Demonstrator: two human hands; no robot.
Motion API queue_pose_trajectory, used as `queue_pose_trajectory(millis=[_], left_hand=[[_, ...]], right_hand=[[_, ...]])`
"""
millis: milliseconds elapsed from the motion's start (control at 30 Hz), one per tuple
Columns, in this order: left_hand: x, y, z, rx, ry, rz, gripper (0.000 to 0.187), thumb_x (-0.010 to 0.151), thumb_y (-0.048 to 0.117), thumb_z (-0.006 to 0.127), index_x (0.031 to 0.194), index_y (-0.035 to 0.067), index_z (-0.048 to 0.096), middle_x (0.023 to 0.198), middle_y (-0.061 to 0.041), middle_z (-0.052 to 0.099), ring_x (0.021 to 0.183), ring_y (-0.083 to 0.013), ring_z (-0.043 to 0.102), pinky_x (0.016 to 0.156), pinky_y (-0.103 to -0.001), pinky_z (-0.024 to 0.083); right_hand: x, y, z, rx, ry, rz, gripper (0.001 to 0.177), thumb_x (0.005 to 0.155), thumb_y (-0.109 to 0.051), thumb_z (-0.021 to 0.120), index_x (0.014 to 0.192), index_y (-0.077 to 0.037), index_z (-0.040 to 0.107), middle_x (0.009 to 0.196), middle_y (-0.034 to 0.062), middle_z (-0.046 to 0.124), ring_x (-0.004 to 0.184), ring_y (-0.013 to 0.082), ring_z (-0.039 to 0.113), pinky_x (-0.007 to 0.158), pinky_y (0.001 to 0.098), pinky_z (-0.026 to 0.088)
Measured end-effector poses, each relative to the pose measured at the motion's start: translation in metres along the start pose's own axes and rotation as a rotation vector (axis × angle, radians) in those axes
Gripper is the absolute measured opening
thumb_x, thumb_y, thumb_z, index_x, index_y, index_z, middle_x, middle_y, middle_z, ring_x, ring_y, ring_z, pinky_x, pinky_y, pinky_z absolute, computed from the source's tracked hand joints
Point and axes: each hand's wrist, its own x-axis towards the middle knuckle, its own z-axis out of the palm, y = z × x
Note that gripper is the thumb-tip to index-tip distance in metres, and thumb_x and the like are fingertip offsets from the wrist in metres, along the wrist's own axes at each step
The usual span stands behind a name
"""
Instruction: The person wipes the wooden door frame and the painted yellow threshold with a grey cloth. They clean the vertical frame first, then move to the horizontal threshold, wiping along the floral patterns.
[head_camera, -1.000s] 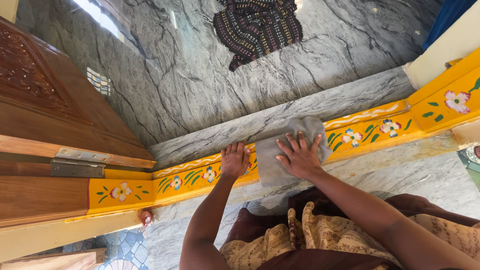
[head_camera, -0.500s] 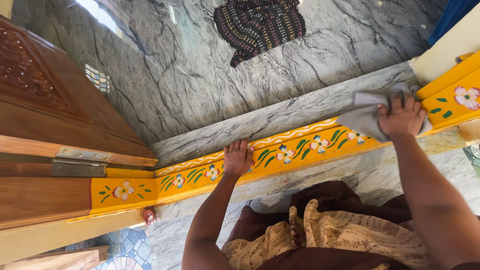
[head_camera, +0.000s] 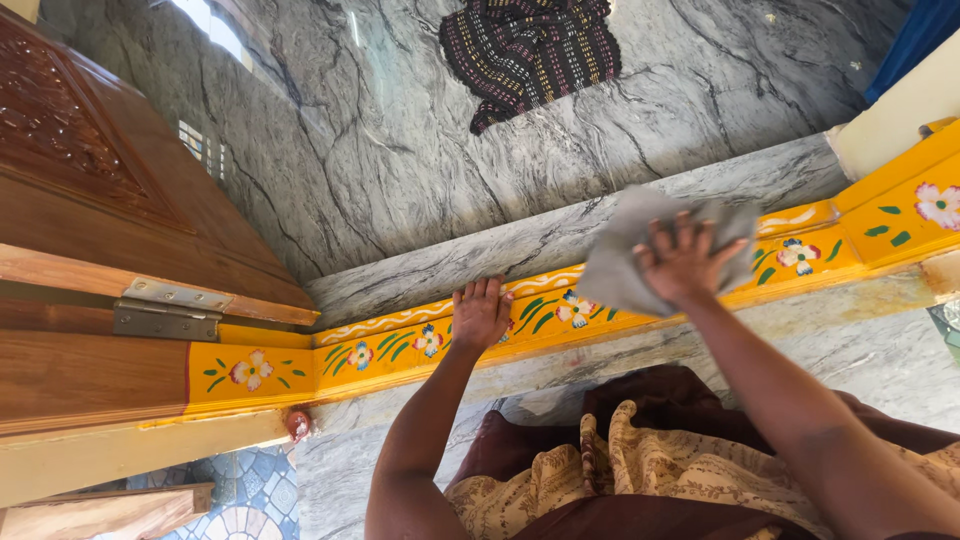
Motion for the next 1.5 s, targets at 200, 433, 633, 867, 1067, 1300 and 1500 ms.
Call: queue_pose_trajectory(millis=[200, 433, 633, 867, 1067, 1300, 1500], left_hand=[[0.001, 0.004, -0.003, 0.02, -0.01, -0.008, 0.042, 0.1, 0.039, 0.053, 0.133, 0.013, 0.058, 0.12, -0.011, 0.065, 0.112, -0.0322, 0.058, 0.094, -0.053, 0.04], [0.0, 0.003, -0.002, 0.012, -0.006, -0.008, 0.042, 0.101, 0.039, 0.052, 0.134, 0.013, 0.058, 0.121, -0.011, 0.065, 0.113, -0.0318, 0.058, 0.096, -0.053, 0.04], [0.001, 0.001, 0.001, 0.01, 0.002, -0.001, 0.042, 0.102, 0.039, 0.051, 0.135, 0.012, 0.057, 0.122, -0.012, 0.065, 0.114, -0.0326, 0.058, 0.096, -0.054, 0.04], [-0.001, -0.002, 0.004, 0.01, 0.005, 0.007, 0.041, 0.101, 0.038, 0.052, 0.133, 0.013, 0.058, 0.121, -0.011, 0.065, 0.114, -0.0329, 0.058, 0.096, -0.054, 0.04], [-0.001, 0.0, 0.004, 0.021, 0.027, 0.018, 0.041, 0.102, 0.038, 0.052, 0.133, 0.013, 0.058, 0.12, -0.011, 0.065, 0.112, -0.0328, 0.058, 0.095, -0.054, 0.041], [-0.002, 0.002, 0.003, 0.037, 0.046, 0.017, 0.041, 0.101, 0.038, 0.052, 0.131, 0.012, 0.059, 0.117, -0.011, 0.065, 0.11, -0.0327, 0.059, 0.093, -0.053, 0.041], [0.0, 0.003, 0.004, 0.035, 0.031, 0.001, 0.042, 0.099, 0.04, 0.054, 0.13, 0.013, 0.06, 0.119, -0.011, 0.066, 0.111, -0.0326, 0.059, 0.094, -0.053, 0.041]], right_hand=[[-0.076, -0.097, -0.007, -0.123, -0.008, -0.463, 0.065, 0.1, -0.069, 0.008, 0.161, -0.045, 0.015, 0.172, 0.0051, -0.001, 0.156, 0.0384, 0.001, 0.112, 0.0778, -0.008], [-0.056, -0.071, 0.009, 0.015, 0.107, -0.503, 0.065, 0.097, -0.072, 0.021, 0.148, -0.039, 0.044, 0.164, 0.0053, 0.028, 0.154, 0.0329, 0.014, 0.116, 0.0745, -0.003], [0.02, 0.083, 0.046, -0.004, 0.376, -0.152, 0.067, 0.101, -0.073, 0.029, 0.14, -0.025, 0.055, 0.155, 0.0168, 0.046, 0.157, 0.048, 0.017, 0.115, 0.0784, 0.01], [0.026, 0.194, 0.057, 0.226, 0.515, -0.005, 0.06, 0.109, -0.065, 0.028, 0.146, -0.023, 0.049, 0.164, 0.0127, 0.039, 0.155, 0.0416, 0.029, 0.124, 0.0675, 0.014], [0.034, 0.131, 0.045, -0.06, 0.33, -0.022, 0.067, 0.105, -0.065, 0.017, 0.157, -0.03, 0.041, 0.17, 0.0083, 0.026, 0.154, 0.0434, 0.019, 0.119, 0.07, 0.0], [-0.04, -0.029, 0.044, -0.331, 0.414, -0.521, 0.064, 0.106, -0.06, 0.017, 0.159, -0.028, 0.035, 0.171, 0.0122, 0.026, 0.158, 0.0363, 0.017, 0.121, 0.0704, 0.005], [-0.089, -0.12, 0.039, 0.033, 0.322, -0.727, 0.067, 0.102, -0.058, 0.025, 0.157, -0.02, 0.036, 0.162, 0.0117, 0.031, 0.151, 0.038, 0.022, 0.118, 0.0734, 0.004]])
